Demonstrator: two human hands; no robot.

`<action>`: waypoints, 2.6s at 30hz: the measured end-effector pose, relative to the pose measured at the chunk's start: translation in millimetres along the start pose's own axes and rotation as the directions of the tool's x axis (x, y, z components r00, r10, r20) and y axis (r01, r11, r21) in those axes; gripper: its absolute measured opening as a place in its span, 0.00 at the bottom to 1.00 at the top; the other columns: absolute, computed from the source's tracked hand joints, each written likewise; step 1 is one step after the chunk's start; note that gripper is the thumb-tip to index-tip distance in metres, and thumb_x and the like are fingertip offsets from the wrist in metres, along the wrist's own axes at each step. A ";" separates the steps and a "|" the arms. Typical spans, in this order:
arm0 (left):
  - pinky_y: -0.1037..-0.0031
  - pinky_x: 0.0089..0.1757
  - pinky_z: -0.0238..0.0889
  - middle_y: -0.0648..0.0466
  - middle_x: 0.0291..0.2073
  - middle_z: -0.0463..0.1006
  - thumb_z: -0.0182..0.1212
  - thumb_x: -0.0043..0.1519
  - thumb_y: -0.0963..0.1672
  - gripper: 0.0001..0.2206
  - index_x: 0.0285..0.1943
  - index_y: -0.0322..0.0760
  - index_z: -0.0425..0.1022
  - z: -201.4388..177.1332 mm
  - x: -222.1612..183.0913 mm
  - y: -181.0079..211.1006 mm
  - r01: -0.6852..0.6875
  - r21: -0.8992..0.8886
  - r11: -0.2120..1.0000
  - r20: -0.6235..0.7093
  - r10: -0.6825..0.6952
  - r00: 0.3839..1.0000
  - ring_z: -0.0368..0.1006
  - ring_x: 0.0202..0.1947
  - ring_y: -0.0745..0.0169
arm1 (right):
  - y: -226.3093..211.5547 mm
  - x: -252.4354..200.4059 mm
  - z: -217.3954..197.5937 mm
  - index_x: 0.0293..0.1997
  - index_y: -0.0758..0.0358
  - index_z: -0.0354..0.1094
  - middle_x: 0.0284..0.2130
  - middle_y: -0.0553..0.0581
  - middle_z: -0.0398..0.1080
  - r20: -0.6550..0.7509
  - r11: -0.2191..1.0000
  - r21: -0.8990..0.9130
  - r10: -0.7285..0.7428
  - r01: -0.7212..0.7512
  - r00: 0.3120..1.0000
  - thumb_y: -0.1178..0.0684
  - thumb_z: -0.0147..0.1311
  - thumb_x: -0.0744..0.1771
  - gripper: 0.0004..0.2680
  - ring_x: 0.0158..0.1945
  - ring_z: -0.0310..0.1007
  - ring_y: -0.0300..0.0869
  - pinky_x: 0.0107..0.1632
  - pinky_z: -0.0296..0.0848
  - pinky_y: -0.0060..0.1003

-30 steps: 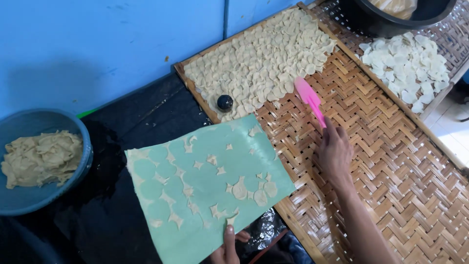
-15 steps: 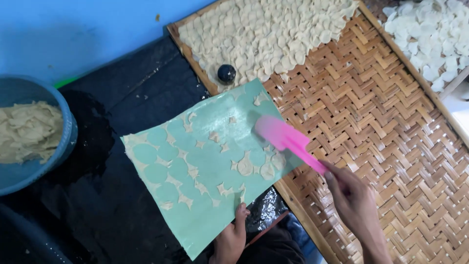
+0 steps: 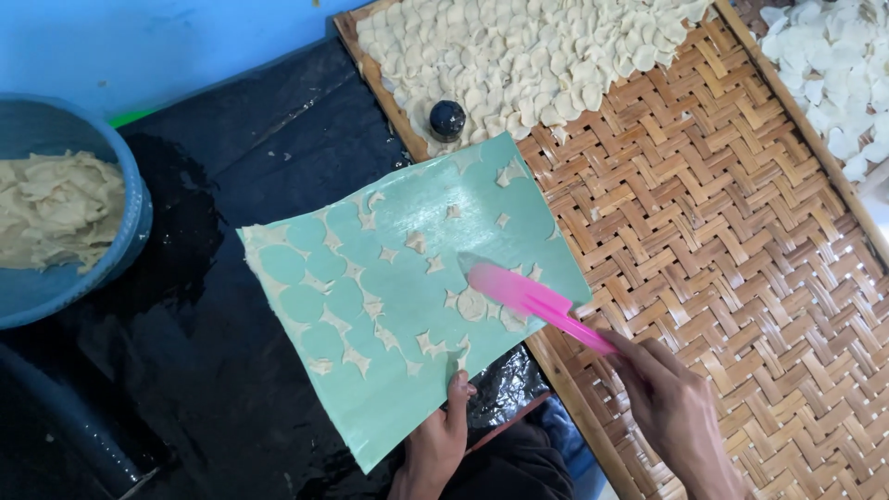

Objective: Flattening and shaping dough using a rolling pin and a scraper on a plastic mat to prepare crackers.

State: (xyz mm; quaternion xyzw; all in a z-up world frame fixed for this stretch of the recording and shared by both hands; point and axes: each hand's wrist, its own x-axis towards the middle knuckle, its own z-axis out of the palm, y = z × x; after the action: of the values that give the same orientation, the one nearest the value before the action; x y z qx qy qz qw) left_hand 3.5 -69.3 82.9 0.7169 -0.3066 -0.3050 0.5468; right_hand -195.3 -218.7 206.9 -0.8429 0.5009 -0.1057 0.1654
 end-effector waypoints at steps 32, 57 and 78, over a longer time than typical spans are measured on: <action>0.68 0.32 0.70 0.54 0.23 0.84 0.56 0.67 0.46 0.15 0.32 0.31 0.82 -3.7 1.3 4.6 -0.011 0.040 0.999 0.002 0.011 1.000 0.80 0.25 0.59 | 35.4 19.8 3.1 0.56 0.55 0.76 0.35 0.54 0.80 0.191 0.985 0.114 0.106 -0.129 0.976 0.55 0.56 0.65 0.13 0.27 0.77 0.41 0.32 0.75 0.37; 0.70 0.33 0.72 0.55 0.23 0.84 0.56 0.67 0.45 0.15 0.31 0.31 0.81 0.1 -0.3 -3.8 0.027 0.001 1.000 -0.003 -0.027 1.000 0.81 0.26 0.61 | 67.8 19.6 18.9 0.54 0.60 0.77 0.34 0.54 0.84 0.355 0.935 0.298 0.080 -0.194 0.931 0.52 0.53 0.67 0.12 0.34 0.81 0.37 0.39 0.79 0.36; 0.71 0.32 0.72 0.53 0.24 0.84 0.56 0.67 0.46 0.15 0.33 0.29 0.80 2.3 -1.1 -5.0 0.069 -0.023 0.997 0.024 -0.069 0.997 0.81 0.26 0.62 | 93.4 54.9 22.1 0.57 0.68 0.73 0.23 0.47 0.64 0.008 0.684 0.653 0.422 -0.324 0.906 0.50 0.52 0.71 0.13 0.24 0.58 0.30 0.26 0.55 0.28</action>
State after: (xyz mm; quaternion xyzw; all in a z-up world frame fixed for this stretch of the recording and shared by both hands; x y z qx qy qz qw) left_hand 1.6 -68.8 77.6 0.7170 -0.2845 -0.3356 0.5407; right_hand -237.2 -304.6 151.2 -0.6049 0.6060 -0.2943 0.4245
